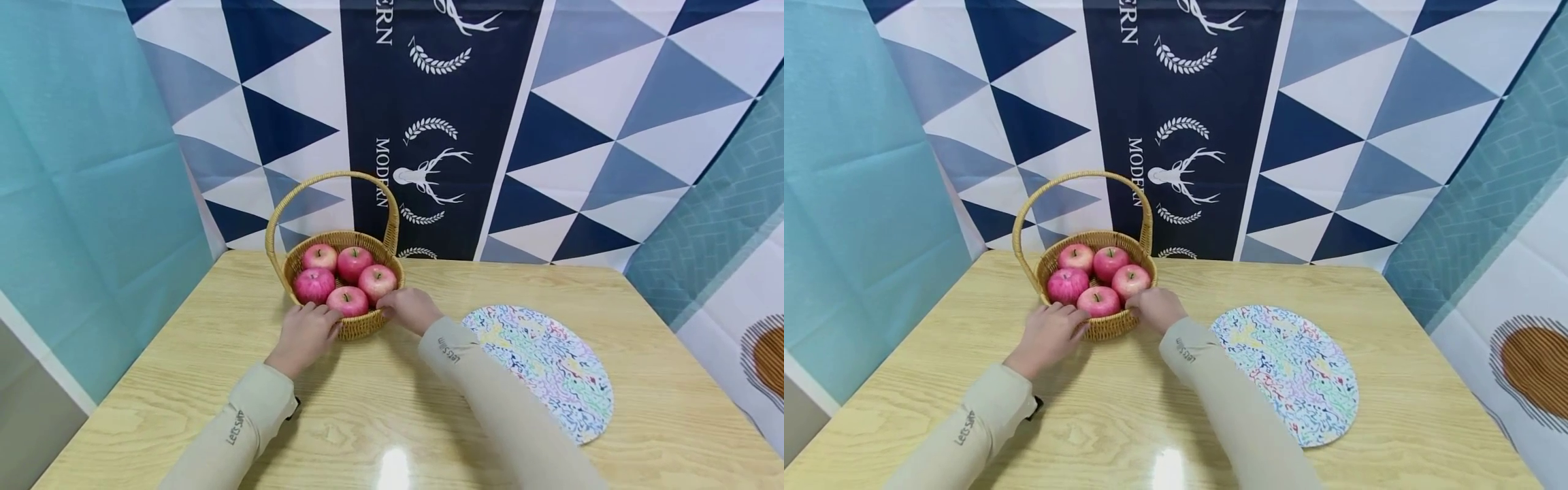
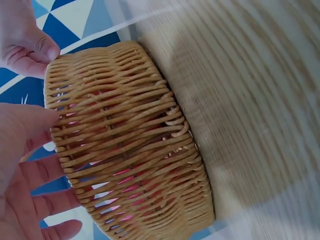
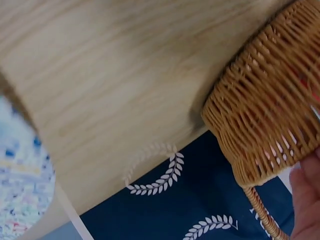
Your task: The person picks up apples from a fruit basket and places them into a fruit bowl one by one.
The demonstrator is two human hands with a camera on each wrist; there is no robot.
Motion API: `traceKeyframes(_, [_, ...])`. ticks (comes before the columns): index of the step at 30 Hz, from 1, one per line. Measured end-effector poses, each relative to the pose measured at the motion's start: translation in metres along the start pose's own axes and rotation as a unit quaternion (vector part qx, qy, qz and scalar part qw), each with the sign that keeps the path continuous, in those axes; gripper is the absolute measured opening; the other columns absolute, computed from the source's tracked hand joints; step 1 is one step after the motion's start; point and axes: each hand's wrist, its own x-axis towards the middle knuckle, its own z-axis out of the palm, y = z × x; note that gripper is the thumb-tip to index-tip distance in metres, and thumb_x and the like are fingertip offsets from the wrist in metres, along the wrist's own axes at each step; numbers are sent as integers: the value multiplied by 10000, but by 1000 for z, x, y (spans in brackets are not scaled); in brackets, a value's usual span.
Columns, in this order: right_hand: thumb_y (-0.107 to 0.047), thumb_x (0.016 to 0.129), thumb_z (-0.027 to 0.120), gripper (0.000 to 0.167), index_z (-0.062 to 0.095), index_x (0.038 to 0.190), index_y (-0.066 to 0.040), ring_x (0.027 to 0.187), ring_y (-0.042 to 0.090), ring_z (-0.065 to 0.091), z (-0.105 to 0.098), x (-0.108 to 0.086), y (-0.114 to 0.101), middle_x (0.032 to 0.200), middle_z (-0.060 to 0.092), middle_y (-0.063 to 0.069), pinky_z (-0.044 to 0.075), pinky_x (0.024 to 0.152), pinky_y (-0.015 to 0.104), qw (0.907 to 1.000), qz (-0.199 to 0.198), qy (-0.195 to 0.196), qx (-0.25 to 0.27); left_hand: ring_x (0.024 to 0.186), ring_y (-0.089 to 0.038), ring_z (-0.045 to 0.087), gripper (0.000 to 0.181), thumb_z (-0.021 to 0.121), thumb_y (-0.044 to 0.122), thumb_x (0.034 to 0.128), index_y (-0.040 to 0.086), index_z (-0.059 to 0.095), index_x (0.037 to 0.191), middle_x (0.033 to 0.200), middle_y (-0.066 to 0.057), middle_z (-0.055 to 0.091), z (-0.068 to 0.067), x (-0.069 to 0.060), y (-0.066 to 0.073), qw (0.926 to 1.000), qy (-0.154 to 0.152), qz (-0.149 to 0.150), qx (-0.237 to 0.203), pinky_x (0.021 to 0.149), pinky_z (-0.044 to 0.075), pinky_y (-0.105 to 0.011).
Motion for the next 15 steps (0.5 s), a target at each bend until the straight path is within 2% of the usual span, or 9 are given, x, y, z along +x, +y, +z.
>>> traceKeyframes(2, [-76, 826, 701, 128, 760, 939, -76, 871, 185, 680, -4, -1, 0, 915, 728, 26, 515, 787, 281, 9997, -87, -183, 118, 680, -270, 587, 89, 756, 175, 784, 132, 686, 818, 761, -35, 668, 0, -2, 2, 9995, 222, 203, -90, 590, 456, -382])
traceKeyframes(8, [-121, 828, 720, 84, 766, 895, -104, 825, 156, 675, -20, -15, -2, 870, 726, -22, 514, 773, 278, 9956, -394, -839, 168, 572, -233, 533, 107, 774, 166, 752, 134, 679, 788, 736, -14, 666, -9, -10, 14, 9944, 578, 843, -251, 508, 440, -344])
traceKeyframes(12, [-141, 815, 731, 54, 753, 861, -128, 791, 133, 659, -33, -32, -5, 832, 711, -54, 513, 746, 282, 9915, -834, -1002, 22, 531, -202, 512, 135, 787, 167, 723, 144, 656, 747, 710, 8, 648, -15, -16, 28, 9869, 932, 1307, -133, 464, 406, -296])
traceKeyframes(15, [-102, 800, 736, 54, 745, 844, -132, 778, 120, 642, -39, -47, -8, 811, 704, -60, 509, 739, 274, 9886, -1042, -1082, 45, 501, -178, 505, 164, 781, 173, 703, 162, 618, 696, 675, 25, 622, -20, -21, 42, 9807, 1119, 1601, 49, 427, 377, -272])
